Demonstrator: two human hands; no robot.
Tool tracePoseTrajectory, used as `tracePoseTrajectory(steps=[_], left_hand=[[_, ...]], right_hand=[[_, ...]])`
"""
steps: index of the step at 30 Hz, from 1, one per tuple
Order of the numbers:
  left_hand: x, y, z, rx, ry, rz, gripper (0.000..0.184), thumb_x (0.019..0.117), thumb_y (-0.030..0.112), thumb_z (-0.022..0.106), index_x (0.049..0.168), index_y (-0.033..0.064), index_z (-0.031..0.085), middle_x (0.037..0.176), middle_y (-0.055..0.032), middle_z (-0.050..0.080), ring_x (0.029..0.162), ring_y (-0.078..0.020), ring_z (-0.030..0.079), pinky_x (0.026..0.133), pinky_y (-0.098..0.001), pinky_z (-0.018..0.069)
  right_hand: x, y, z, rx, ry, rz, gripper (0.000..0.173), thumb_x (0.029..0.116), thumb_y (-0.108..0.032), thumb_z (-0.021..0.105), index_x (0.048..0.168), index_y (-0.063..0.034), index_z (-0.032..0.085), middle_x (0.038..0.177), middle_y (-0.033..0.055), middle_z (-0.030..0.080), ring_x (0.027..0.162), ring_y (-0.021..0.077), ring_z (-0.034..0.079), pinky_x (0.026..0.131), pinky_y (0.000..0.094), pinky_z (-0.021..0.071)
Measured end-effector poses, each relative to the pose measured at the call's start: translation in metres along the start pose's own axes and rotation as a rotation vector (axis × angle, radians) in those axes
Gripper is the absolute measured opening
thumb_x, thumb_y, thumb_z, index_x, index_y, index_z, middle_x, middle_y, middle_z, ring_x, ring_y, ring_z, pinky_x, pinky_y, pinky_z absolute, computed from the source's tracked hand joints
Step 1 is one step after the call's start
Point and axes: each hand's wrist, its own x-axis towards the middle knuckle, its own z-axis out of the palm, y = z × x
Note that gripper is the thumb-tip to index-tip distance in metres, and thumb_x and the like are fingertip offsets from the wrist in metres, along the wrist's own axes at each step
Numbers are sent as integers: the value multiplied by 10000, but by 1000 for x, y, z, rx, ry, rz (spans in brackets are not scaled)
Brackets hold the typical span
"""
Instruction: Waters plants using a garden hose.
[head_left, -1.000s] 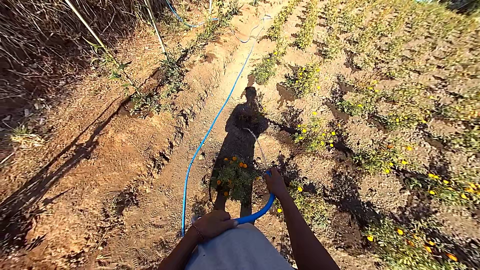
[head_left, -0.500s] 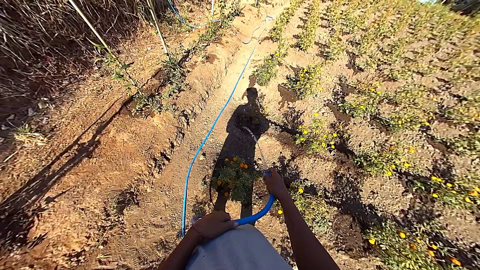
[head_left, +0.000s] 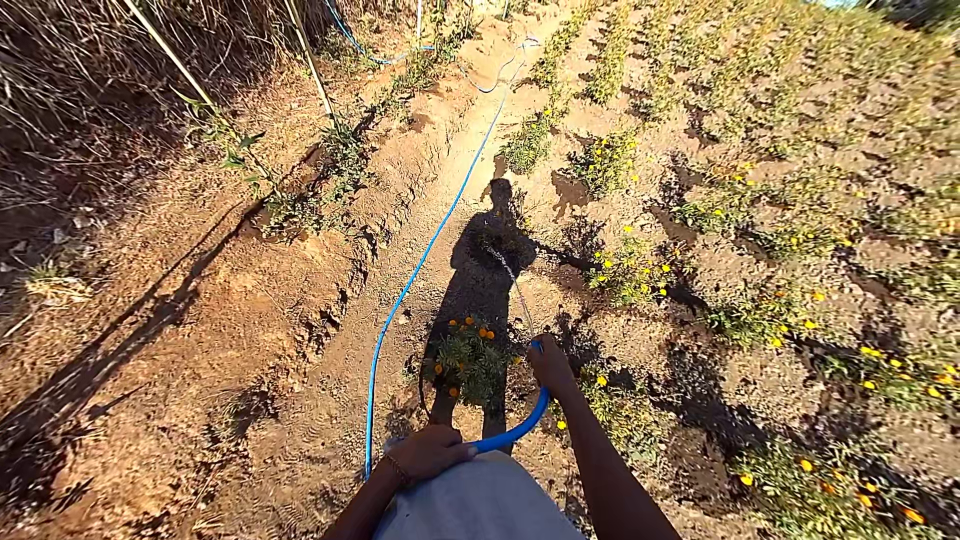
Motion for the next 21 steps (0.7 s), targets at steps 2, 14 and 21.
tracePoseTrajectory(steps=[2, 14, 21], left_hand=[[-1, 1, 0, -1, 0, -1, 531, 1066, 496, 456, 822, 43, 585, 729, -70, 540, 705, -207, 553, 697, -455, 457], [-1, 0, 2, 17, 14, 20, 552, 1061, 518, 452, 834, 37, 602, 748, -86, 559, 727, -225, 570, 706, -468, 465], [1, 2, 1, 20, -1, 7, 542, 1064, 511, 453, 858, 35, 611, 768, -91, 569, 741, -225, 575, 726, -472, 470]], right_hand=[[0, 0, 0, 4, 9, -7, 330, 1089, -203, 473, 1363, -22, 505, 943, 195, 650, 745, 305, 656, 713, 484, 557], [-5, 5, -2, 27, 62, 3, 326, 1088, -198, 479, 1351, -10, 515, 965, 208, 658, 767, 322, 668, 731, 505, 561], [-6, 6, -5, 30, 79, 11, 320, 1084, -188, 483, 1341, 0, 519, 986, 220, 660, 814, 342, 674, 772, 528, 557]])
